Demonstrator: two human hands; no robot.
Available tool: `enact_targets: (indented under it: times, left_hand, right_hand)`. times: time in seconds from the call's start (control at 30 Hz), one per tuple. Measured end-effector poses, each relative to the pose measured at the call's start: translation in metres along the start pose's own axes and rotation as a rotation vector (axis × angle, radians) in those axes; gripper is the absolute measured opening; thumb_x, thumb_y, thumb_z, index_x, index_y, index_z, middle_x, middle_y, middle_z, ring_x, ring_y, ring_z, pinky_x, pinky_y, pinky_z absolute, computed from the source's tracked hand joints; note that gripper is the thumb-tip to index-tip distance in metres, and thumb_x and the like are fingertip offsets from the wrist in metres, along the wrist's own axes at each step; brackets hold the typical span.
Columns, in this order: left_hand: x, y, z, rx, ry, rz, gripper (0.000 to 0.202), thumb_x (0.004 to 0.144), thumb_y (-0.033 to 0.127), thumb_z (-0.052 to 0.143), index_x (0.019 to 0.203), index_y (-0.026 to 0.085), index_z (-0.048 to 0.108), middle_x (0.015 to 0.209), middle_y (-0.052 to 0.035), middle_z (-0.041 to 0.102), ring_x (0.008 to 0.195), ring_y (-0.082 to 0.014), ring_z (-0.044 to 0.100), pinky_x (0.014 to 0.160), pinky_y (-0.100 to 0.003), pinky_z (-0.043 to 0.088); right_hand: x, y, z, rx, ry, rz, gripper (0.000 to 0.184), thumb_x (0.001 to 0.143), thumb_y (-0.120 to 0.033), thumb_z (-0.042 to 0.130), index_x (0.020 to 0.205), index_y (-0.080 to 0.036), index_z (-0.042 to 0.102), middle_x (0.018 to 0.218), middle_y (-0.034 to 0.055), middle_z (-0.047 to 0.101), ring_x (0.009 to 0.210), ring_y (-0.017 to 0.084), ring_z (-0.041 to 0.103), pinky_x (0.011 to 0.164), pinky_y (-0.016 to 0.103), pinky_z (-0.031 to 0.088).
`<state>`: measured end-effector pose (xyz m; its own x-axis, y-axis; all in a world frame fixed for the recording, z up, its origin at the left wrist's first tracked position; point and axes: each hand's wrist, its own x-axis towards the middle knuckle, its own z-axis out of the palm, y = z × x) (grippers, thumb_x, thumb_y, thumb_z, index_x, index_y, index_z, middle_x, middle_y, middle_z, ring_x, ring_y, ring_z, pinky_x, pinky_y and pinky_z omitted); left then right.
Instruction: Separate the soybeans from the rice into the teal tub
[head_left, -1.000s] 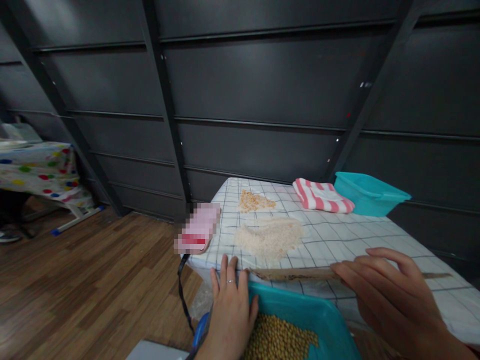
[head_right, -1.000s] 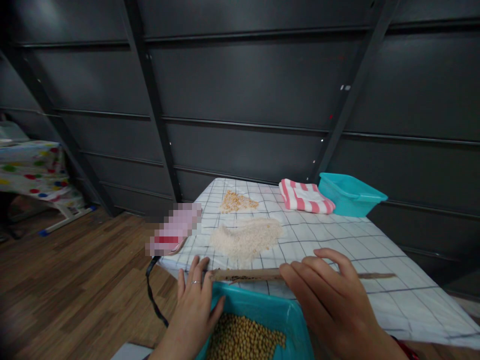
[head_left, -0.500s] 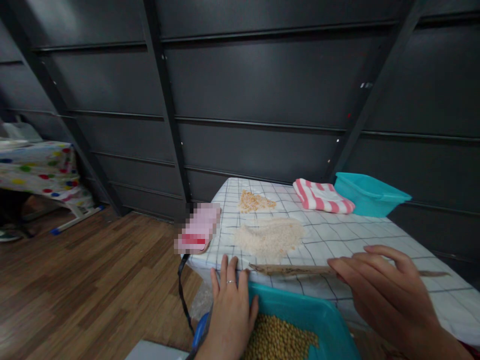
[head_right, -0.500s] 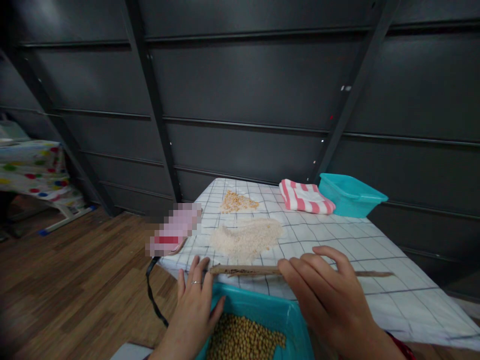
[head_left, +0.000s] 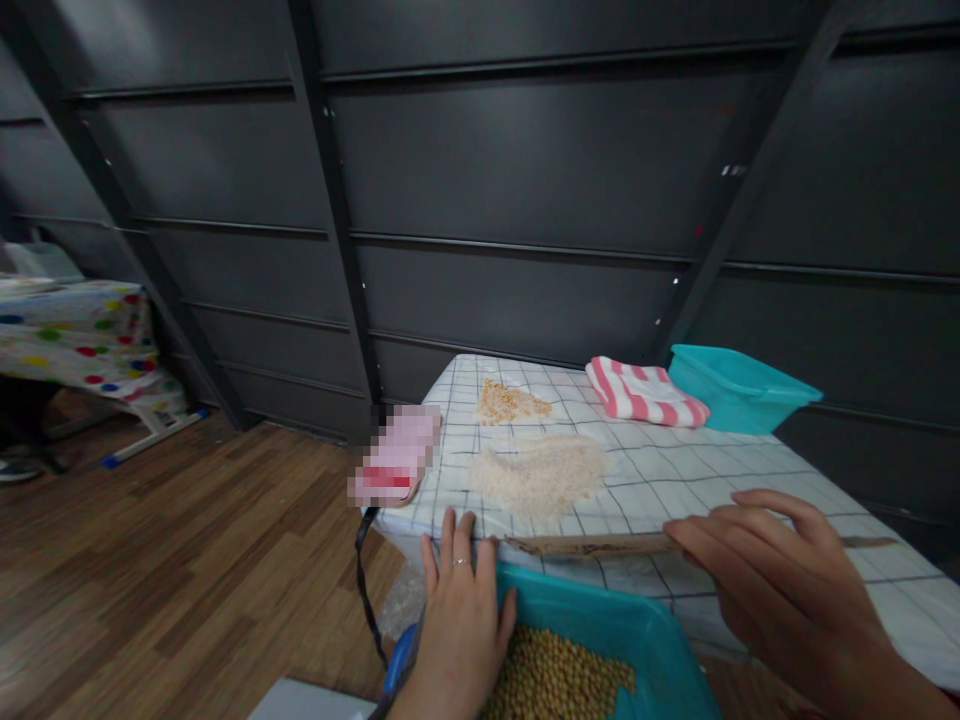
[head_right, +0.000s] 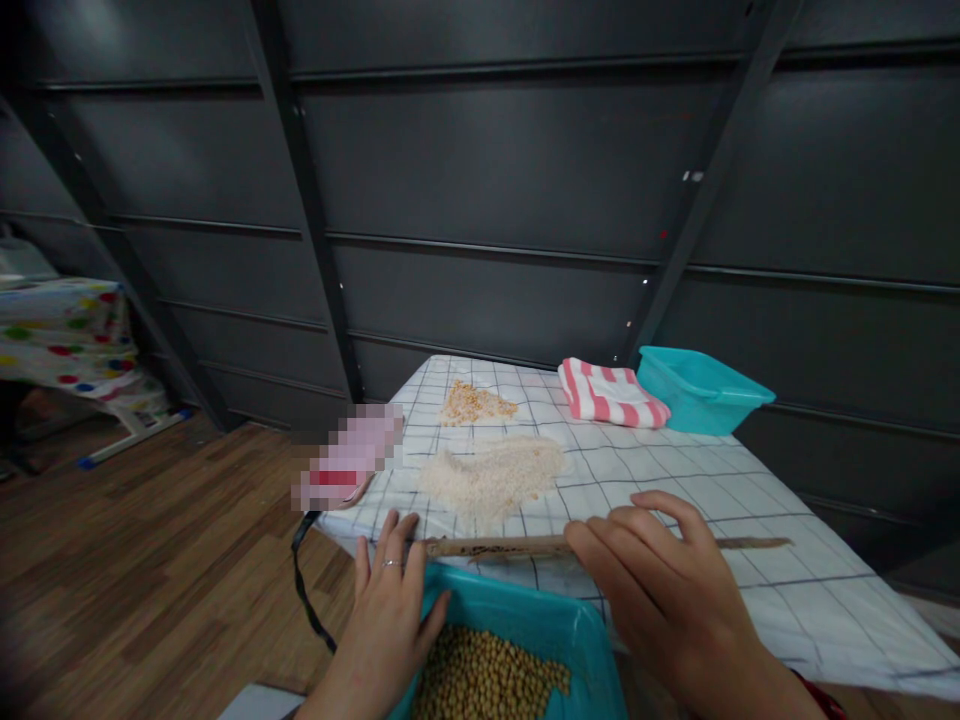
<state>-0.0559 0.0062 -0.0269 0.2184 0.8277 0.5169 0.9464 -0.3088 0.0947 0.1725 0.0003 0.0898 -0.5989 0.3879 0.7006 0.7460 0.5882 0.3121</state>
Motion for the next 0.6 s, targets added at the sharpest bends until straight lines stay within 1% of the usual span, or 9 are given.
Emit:
enact_targets:
  times: [0.13,0.23,0.37,0.47,0.6]
  left_hand:
    - [-0.0006,0.0012,0.001,-0.001,0.017,-0.004,0.025,0.069,0.015,0.045,0.094,0.016,0.046,0.117,-0.0195,0.049,0.117,-0.0417,0.038,0.085,-0.063,0.038]
    - [-0.0011,0.0019,0.0013,-0.007,0.026,-0.001,0.025,0.069,0.015,0.044,0.094,0.016,0.046,0.117,-0.0199,0.049,0.116,-0.0423,0.038,0.085,-0.064,0.037]
    - [-0.0012,0.0021,0.0012,-0.002,0.03,0.009,0.025,0.069,0.014,0.045,0.094,0.014,0.046,0.116,-0.0209,0.05,0.116,-0.0424,0.038,0.086,-0.064,0.037]
    - [-0.0008,0.002,0.0021,-0.004,0.024,0.002,0.027,0.068,0.015,0.045,0.094,0.015,0.046,0.116,-0.02,0.05,0.117,-0.043,0.037,0.085,-0.065,0.037]
    - [-0.0008,0.0005,0.004,-0.023,0.036,-0.001,0.029,0.068,0.015,0.045,0.097,0.014,0.047,0.116,-0.0203,0.05,0.117,-0.0427,0.036,0.085,-0.066,0.035]
  right_hand:
    - [0.0,0.0013,0.0014,-0.001,-0.047,-0.014,0.033,0.079,0.001,0.029,0.088,-0.019,0.054,0.069,-0.0026,0.06,0.065,0.012,0.05,0.079,0.035,0.035]
    - [-0.0002,0.0022,0.0024,0.008,-0.053,-0.034,0.031,0.079,0.0,0.031,0.089,-0.017,0.054,0.069,-0.0017,0.059,0.066,0.013,0.05,0.079,0.035,0.035]
    - [-0.0006,0.0023,0.0014,0.04,-0.061,-0.029,0.029,0.08,0.0,0.032,0.087,-0.018,0.054,0.069,-0.0023,0.057,0.065,0.012,0.049,0.079,0.035,0.034]
    - [-0.0016,0.0017,-0.0015,0.046,-0.072,-0.012,0.032,0.08,0.001,0.03,0.088,-0.019,0.054,0.07,-0.0024,0.057,0.065,0.012,0.048,0.081,0.036,0.033]
    - [-0.0038,0.0001,-0.0056,0.061,-0.051,0.001,0.035,0.08,0.002,0.029,0.09,-0.021,0.053,0.07,-0.0028,0.058,0.065,0.012,0.048,0.082,0.036,0.032]
